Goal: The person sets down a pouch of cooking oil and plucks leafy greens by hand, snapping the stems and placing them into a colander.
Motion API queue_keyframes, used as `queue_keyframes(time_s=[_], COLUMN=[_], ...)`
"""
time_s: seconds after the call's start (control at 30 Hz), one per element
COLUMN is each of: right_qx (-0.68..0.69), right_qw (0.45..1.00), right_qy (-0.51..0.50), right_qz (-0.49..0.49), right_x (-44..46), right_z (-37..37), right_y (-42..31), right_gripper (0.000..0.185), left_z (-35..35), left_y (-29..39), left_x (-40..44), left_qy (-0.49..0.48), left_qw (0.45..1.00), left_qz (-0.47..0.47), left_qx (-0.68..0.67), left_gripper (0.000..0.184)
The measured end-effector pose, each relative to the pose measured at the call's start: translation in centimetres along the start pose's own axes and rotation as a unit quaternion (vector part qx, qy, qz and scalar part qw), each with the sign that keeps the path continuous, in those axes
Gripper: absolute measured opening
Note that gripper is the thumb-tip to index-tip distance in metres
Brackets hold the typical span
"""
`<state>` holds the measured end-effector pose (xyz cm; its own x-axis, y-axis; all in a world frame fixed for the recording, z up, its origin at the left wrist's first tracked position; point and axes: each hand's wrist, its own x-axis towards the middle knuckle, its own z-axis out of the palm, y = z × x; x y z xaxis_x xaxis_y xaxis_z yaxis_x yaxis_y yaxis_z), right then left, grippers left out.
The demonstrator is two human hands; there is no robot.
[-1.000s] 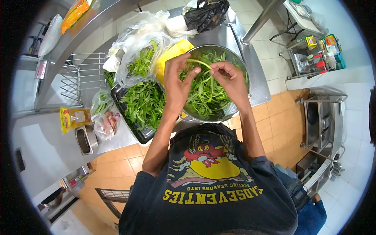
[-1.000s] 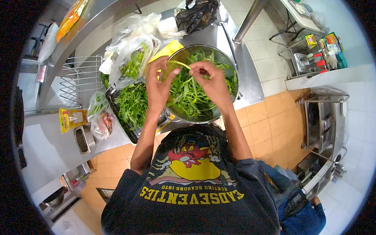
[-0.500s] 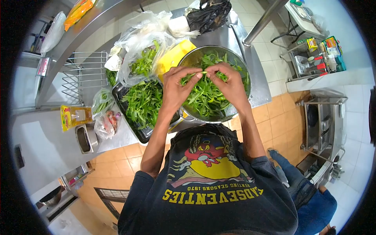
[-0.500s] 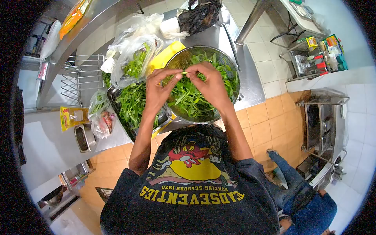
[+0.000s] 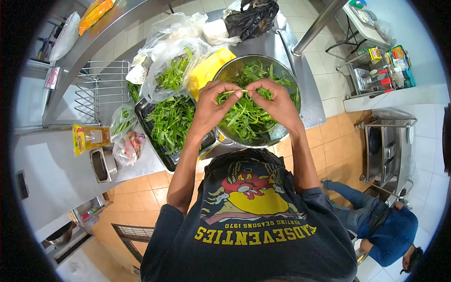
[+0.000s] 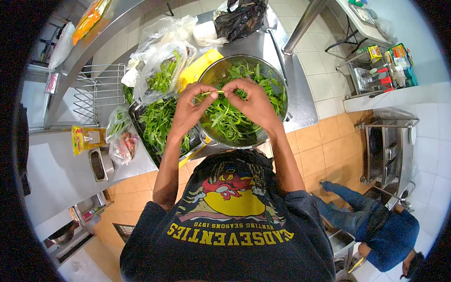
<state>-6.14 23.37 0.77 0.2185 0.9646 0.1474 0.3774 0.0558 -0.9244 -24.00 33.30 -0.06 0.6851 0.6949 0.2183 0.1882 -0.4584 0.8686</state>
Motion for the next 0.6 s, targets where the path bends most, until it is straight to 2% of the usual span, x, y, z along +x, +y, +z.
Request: queue_keyframes(time_s=[0.1, 0.23, 0.4, 0.6], right_qx=[0.012, 0.013, -0.012, -0.084], right_qw=[1.000, 1.000, 0.997, 0.991], right_qy=[0.002, 0.003, 0.012, -0.008], right_qz=[0.004, -0.007, -0.071, -0.107], right_x=[0.0, 0.1, 0.7, 1.4], right_z=[0.1, 0.6, 1.6, 3.1], right_y=[0.2, -0.1, -0.4, -1.5], right_gripper=[0.011, 0.009, 0.009, 0.012], left_z=[0.0, -0.6, -1.2, -2.0], left_y=[0.6, 0.1, 0.2, -0.6], left_x=[0.2, 0.1, -0.5, -1.8], left_qy=[0.018, -0.007, 0.009, 0.073], left_qw=[1.000, 1.000, 0.999, 0.995], left_qz=[-0.014, 0.007, -0.001, 0.025], left_qx=[-0.002, 0.015, 0.043, 0.062], left_gripper=[0.013, 0.012, 0.011, 0.009])
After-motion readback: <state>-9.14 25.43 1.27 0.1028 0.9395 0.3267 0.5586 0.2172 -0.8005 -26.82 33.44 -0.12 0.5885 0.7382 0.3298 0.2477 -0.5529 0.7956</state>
